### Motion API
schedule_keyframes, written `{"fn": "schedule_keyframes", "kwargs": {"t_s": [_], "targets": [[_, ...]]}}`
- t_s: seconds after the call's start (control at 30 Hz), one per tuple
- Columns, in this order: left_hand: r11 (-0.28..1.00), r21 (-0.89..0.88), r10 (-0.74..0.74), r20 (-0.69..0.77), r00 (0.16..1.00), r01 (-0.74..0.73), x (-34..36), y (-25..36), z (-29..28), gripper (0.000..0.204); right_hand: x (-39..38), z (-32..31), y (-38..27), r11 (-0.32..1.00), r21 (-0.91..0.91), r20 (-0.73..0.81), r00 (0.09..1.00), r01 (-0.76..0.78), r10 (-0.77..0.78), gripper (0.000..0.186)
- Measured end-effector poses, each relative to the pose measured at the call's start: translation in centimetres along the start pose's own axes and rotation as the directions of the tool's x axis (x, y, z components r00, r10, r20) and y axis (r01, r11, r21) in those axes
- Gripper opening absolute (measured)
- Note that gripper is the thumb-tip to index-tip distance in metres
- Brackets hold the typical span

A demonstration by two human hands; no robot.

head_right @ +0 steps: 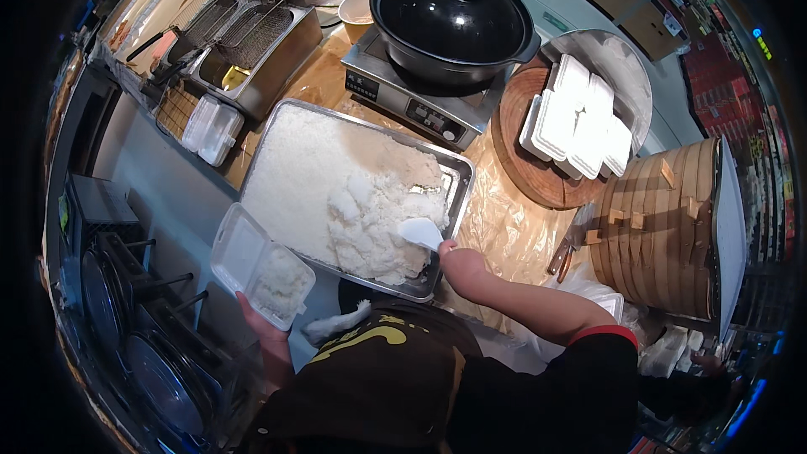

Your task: The person scoops cooked white rice from a large metal tray into multiple white styrofoam takeout containers using a plastic scoop. They close each container and hand them to a customer. The person also places a container into a plastic bag and weighs it on a scale.

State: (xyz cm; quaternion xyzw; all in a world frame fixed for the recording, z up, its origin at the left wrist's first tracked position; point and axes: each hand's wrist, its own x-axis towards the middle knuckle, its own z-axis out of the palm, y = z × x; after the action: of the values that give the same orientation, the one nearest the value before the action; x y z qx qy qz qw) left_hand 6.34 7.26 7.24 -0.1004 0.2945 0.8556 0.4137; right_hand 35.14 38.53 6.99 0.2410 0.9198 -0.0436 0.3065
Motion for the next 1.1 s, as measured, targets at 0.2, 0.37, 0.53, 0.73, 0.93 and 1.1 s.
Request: {"fn": "schedule_keyframes", "kwargs": {"t_s": [0.2,0.37,0.53,0.73,0.93,1.1], "targets": [[0.993,0.044,0.115,-0.065,0.991,-0.112,-4.5,-4.0,1.1,0.082,4.6,1.1,0.8,0.998,0.056,-0.121,0.992,0.041,-0.034,0.038],[0.991,0.001,0.129,-0.236,0.963,-0.132,-7.5,-4.8,2.4,0.078,-4.4,-3.5,2.8,0.996,-0.007,0.069,0.994,0.087,-0.086,0.036],[0.995,-0.016,0.095,-0.208,0.974,-0.1,-8.0,-4.8,3.2,0.076,0.8,3.3,-0.1,0.983,-0.054,-0.08,0.98,0.178,-0.182,0.037],[0.998,-0.021,0.063,-0.162,0.985,-0.067,-8.8,-4.6,3.7,0.077,-1.4,-0.3,4.0,0.931,0.362,0.094,0.991,0.057,-0.098,0.033],[0.997,-0.072,0.006,-0.062,0.998,-0.01,-6.7,-4.9,2.1,0.079,-3.4,-4.4,8.4,0.858,0.514,-0.064,0.997,-0.004,0.044,0.036],[0.999,-0.038,0.006,-0.02,1.0,-0.007,-5.2,-5.3,3.1,0.08,-0.5,-5.9,11.0,0.954,0.232,-0.113,0.969,-0.192,0.222,0.035]]}}
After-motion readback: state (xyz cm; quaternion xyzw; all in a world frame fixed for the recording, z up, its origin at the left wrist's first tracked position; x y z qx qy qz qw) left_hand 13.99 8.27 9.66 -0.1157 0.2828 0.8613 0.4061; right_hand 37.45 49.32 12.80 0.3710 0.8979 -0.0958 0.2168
